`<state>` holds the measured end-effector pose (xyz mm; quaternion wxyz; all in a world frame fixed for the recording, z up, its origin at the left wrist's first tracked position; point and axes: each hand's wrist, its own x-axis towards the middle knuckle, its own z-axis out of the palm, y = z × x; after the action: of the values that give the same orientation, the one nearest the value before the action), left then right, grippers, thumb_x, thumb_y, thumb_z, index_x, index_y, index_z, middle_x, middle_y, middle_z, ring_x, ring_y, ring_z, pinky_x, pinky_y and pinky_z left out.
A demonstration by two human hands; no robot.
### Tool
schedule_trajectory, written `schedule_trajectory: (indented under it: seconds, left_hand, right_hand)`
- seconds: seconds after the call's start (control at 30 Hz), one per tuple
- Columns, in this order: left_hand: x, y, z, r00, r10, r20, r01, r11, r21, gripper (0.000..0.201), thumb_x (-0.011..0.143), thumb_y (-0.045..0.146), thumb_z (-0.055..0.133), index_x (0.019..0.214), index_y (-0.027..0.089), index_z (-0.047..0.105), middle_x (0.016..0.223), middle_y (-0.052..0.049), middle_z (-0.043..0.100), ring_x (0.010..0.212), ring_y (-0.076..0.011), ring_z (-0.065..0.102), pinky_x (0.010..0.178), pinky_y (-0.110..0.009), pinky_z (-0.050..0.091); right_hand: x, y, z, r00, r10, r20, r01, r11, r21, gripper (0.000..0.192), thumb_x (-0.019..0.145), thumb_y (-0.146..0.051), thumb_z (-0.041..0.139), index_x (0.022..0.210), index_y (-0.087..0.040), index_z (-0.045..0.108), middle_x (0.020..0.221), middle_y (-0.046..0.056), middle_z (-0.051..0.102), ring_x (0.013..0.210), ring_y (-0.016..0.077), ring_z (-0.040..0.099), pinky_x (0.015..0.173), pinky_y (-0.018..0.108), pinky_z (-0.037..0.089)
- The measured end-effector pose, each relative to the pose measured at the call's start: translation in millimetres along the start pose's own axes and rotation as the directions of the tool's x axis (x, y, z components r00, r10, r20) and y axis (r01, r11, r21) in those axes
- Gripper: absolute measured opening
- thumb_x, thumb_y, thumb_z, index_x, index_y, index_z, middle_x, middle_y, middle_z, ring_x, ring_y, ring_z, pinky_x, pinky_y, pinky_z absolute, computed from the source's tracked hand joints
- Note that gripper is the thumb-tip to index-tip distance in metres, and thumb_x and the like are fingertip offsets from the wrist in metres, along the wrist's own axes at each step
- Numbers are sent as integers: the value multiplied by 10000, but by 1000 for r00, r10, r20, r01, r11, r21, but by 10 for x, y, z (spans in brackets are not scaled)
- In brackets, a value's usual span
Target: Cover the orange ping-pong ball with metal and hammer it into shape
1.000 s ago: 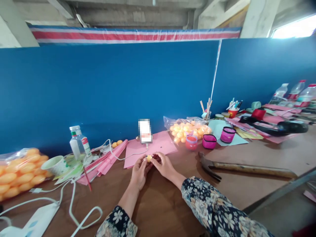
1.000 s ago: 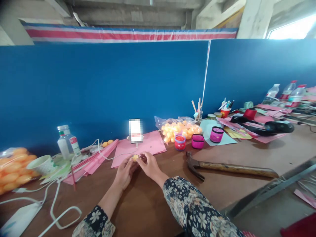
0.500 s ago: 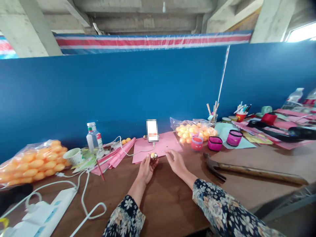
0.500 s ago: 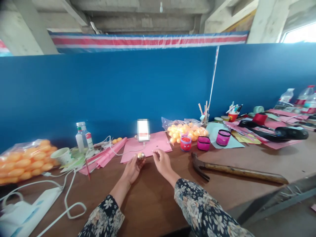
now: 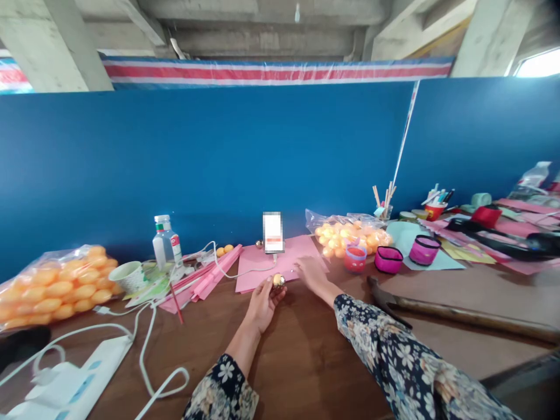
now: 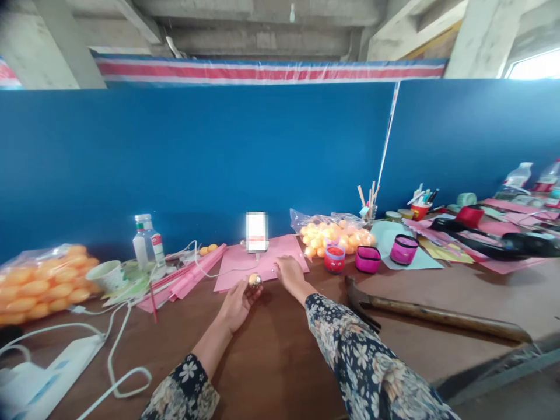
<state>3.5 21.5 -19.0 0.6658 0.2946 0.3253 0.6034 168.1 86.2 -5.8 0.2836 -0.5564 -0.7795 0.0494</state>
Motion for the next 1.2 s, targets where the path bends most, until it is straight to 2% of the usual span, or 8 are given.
schedule_trajectory:
  seconds: [0.17,0.3,0.57,0.67,0.8,0.87,0.97,1.2]
  left_hand:
    - [-6,5,6,999,5,40,-6,1000,14,324,688,240,665,998,159,620,846,-52,683,752,-133,632,721,-258,505]
    - [-15,4,9,999,20,48,-22,999,27,327,684,217,667,1005,173,626,887,-48,674,779,-123,615,755,-273,493]
    - [-21,-20,21,998,49,46,-50,998,39,370,671,200,677,1034,195,608,976,-46,651,875,-135,599,846,-308,449]
    - [-14,-33,31,998,57,34,-59,997,53,374,666,197,681,1030,186,601,979,-47,650,887,-140,601,869,-312,436]
    - [10,-41,33,996,88,5,-88,995,44,349,666,203,680,1005,169,603,983,-52,651,907,-150,601,898,-325,423]
    - [16,-35,32,995,101,-16,-100,994,47,362,661,202,684,1011,174,599,988,-50,651,904,-148,603,891,-314,428]
    - [14,-22,40,995,90,-33,-88,994,72,393,656,199,688,1037,185,590,993,-50,651,887,-135,607,864,-284,439]
    - [10,-44,55,997,74,-29,-69,986,152,417,666,216,678,1069,193,577,1027,-50,640,906,-151,603,877,-310,440]
  right_hand:
    - [14,-55,146,998,42,47,-42,999,-5,161,782,-193,472,741,-162,625,817,89,635,798,192,530,715,261,335]
    - [7,-21,183,997,62,48,-66,996,66,135,759,-171,488,706,-170,612,811,87,630,812,194,525,732,267,330]
    - [-175,-127,99,999,36,-13,-27,903,429,172,813,-263,420,817,-169,565,813,38,623,755,153,560,682,253,408]
    - [-289,-215,91,996,86,5,-71,784,617,191,816,-310,421,825,-170,550,776,22,606,706,141,556,635,245,426]
    - [-378,-299,66,963,213,165,-239,397,886,190,739,-363,555,774,-177,566,728,-1,568,644,128,512,573,237,412]
    - [-390,-321,40,956,200,215,-268,292,918,201,709,-376,602,758,-182,576,725,-9,558,655,125,501,581,234,406]
    - [-396,-331,10,949,162,270,-302,218,928,214,694,-391,630,743,-187,589,709,-14,560,666,125,500,599,238,396]
    - [-407,-299,17,936,119,330,-345,139,928,220,698,-395,641,740,-181,609,753,3,605,715,135,527,643,252,391]
